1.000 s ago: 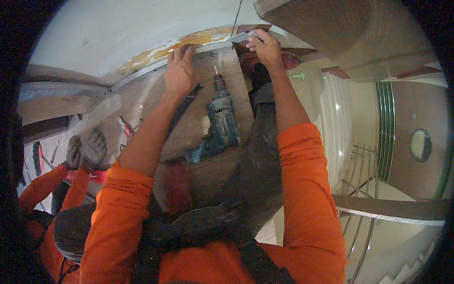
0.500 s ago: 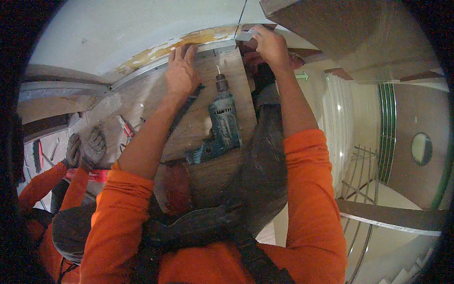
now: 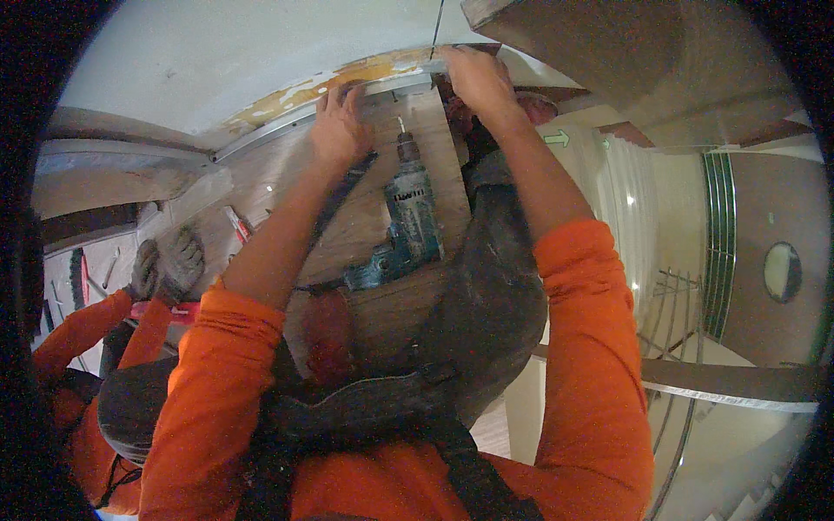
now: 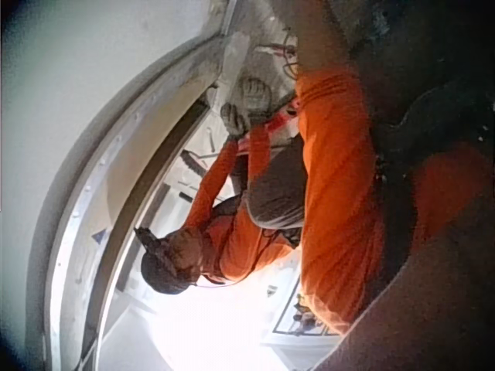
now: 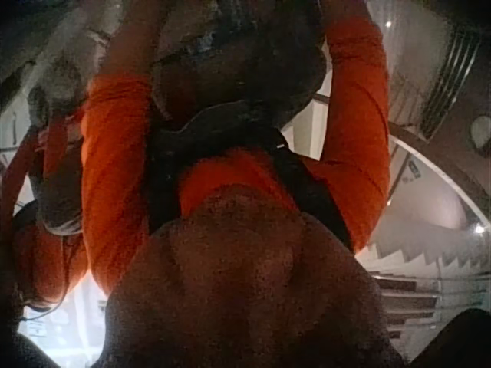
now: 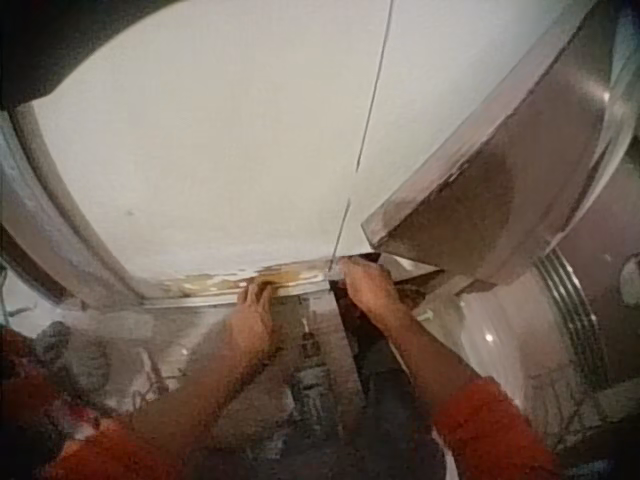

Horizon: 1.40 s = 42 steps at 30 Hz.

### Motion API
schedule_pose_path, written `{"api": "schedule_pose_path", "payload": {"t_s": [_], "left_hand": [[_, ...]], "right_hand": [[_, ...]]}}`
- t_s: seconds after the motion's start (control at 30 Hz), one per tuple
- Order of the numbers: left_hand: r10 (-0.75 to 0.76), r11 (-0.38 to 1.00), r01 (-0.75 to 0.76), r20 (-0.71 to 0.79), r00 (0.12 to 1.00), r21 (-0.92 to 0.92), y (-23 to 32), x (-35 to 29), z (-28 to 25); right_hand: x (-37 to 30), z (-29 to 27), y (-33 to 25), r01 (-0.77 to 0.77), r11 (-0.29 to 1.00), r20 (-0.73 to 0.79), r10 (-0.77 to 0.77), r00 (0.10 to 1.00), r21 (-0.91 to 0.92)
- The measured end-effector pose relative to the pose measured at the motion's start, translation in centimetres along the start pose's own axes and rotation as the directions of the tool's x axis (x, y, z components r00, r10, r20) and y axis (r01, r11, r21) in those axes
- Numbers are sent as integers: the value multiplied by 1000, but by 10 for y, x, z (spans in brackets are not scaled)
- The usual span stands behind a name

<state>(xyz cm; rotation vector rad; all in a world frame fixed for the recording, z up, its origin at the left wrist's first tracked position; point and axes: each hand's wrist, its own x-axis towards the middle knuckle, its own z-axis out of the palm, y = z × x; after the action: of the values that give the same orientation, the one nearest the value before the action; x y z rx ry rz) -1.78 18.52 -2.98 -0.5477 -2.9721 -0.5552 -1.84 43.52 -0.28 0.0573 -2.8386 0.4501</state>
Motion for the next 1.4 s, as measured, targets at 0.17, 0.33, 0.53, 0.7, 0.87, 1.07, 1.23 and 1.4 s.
{"api": "schedule_pose_path", "payload": {"t_s": [0.17,0.33,0.53,0.7,0.87,1.07,1.23,1.4], "left_hand": [[47,994,-55,-89,995,-95,-1,-6,-8],[0,999,-2,-53,999,-43,-6,-2,1],[65,994,-74,-110,992,-81,-5,2,0],[49,995,-57,-99,994,-77,-8,3,2],[35,996,-44,-116,993,-79,-13,5,3],[24,999,-22,-113,993,24,-4,3,4],[9,999,-14,-120,993,-36,-3,3,3],[26,1000,-28,-118,993,-13,-13,0,9]], "right_hand": [[-63,10,-25,-128,943,-234,205,950,307],[-62,53,-30,-296,835,-49,357,933,464],[-18,98,5,-470,382,196,572,797,796],[-20,111,9,-464,345,171,623,763,816],[-21,105,-11,-400,327,164,563,810,856],[-21,119,-5,-368,364,96,586,805,856],[-22,115,-11,-362,305,124,589,799,881],[-19,108,-14,-378,281,178,544,820,882]]}}
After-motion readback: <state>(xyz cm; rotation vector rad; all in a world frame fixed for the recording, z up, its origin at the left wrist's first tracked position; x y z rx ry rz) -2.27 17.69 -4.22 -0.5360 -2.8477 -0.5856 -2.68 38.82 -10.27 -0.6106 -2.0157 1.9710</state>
